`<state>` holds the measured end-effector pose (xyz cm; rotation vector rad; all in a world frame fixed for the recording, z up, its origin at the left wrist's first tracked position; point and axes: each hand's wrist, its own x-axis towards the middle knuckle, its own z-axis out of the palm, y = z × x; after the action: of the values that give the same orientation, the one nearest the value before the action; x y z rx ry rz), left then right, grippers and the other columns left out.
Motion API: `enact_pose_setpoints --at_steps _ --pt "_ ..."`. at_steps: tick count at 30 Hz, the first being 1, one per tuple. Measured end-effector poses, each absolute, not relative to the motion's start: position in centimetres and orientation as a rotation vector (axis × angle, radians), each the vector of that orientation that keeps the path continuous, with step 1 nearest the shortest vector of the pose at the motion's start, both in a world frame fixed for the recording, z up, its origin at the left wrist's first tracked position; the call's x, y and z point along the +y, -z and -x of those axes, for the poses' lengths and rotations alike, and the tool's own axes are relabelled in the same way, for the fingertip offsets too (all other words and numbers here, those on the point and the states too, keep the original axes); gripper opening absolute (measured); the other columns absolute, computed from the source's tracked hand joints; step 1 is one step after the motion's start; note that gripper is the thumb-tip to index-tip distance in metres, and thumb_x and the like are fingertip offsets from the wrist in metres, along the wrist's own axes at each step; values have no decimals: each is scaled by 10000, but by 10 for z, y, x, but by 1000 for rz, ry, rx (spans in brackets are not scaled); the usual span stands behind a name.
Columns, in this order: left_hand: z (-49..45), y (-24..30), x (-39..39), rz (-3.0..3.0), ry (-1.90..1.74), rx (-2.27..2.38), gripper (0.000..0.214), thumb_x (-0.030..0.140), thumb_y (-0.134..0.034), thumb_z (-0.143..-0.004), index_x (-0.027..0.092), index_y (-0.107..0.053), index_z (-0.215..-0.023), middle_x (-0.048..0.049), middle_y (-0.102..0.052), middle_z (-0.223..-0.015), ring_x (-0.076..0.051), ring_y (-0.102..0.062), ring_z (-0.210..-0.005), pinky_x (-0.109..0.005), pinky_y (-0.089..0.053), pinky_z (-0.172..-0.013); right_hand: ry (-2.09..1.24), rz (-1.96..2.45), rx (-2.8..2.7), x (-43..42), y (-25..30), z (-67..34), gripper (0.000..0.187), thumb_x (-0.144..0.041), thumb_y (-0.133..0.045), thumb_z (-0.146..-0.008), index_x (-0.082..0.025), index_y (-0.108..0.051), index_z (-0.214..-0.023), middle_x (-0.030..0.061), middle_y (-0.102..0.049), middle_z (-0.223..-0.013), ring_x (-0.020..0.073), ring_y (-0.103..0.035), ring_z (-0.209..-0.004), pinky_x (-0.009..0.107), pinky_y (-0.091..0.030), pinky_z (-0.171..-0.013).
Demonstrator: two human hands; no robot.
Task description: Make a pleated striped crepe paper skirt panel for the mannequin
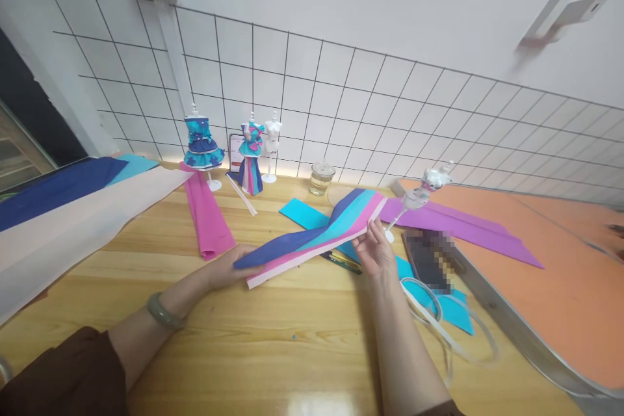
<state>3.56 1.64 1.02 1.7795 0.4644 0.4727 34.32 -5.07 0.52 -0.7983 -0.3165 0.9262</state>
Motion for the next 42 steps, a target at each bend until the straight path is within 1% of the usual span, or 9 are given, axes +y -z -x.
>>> enact_pose_setpoints --at_steps 4,8,12,18,21,26,29,37,42 --pt "-19 -17 27 -1562 -312 510 237 337 -619 -689 171 -656 -854 -58 -668 -722 -190 -600 -649 -256 -436 -562 -881 937 -287 -46 9 -350 373 -98 -615 -686 -279 -519 -998 -72 -659 -810 74 -629 -678 220 -538 -639" --pt "1 -22 37 -1332 -163 553 300 294 -681 -635 139 -648 -890 -78 -678 -669 -196 -623 -575 -290 -470 -553 -774 1165 -200 -40 25 -359 630 -60 -641 -635 -295 -371 -1154 -80 -614 -740 77 -608 -550 225 -541 -549" --pt "21 -22 51 -1329 58 530 255 273 -674 -667 128 -658 -877 -84 -691 -694 -200 -645 -607 -298 -506 -582 -683 1366 -196 -38 33 -360 819 -71 -681 -594 -290 -244 -1251 -66 -590 -743 98 -599 -503 245 -546 -494" --pt "44 -14 71 -1369 127 531 241 273 -610 -739 120 -659 -919 -127 -694 -834 -204 -658 -616 -272 -526 -524 -672 1530 -282 -42 29 -351 849 -137 -659 -644 -297 -174 -1323 -17 -586 -800 117 -611 -507 298 -568 -530" --pt "54 -14 76 -1345 48 475 236 263 -589 -752 97 -663 -903 -150 -693 -817 -211 -656 -590 -250 -510 -456 -674 1587 -314 -43 29 -351 842 -132 -612 -678 -271 -133 -1356 -8 -584 -761 132 -623 -524 303 -569 -539" --pt "66 -19 80 -1261 -123 349 256 291 -598 -725 50 -681 -746 -174 -689 -727 -202 -626 -467 -185 -403 -287 -656 1676 -383 -42 32 -354 806 -134 -602 -674 -220 -183 -1358 -1 -595 -705 143 -631 -550 286 -561 -539" --pt "72 -16 85 -1225 -223 375 279 321 -618 -700 51 -680 -733 -155 -686 -662 -198 -613 -425 -164 -346 -236 -627 1741 -432 -44 33 -355 793 -167 -609 -667 -175 -214 -1355 8 -601 -678 150 -624 -536 281 -550 -514" --pt "75 0 98 -1296 -61 666 239 295 -578 -756 91 -652 -857 -139 -693 -694 -146 -595 -407 -156 -382 -295 -466 1932 -584 -53 33 -366 807 -198 -636 -589 -126 -325 -1330 -2 -555 -491 190 -542 -387 281 -428 -334" --pt "74 6 100 -1323 -9 680 224 291 -594 -746 100 -649 -851 -113 -693 -680 -128 -587 -402 -141 -372 -296 -359 1851 -656 -52 30 -364 722 -263 -619 -607 -109 -401 -1279 9 -563 -529 183 -544 -431 287 -438 -382"
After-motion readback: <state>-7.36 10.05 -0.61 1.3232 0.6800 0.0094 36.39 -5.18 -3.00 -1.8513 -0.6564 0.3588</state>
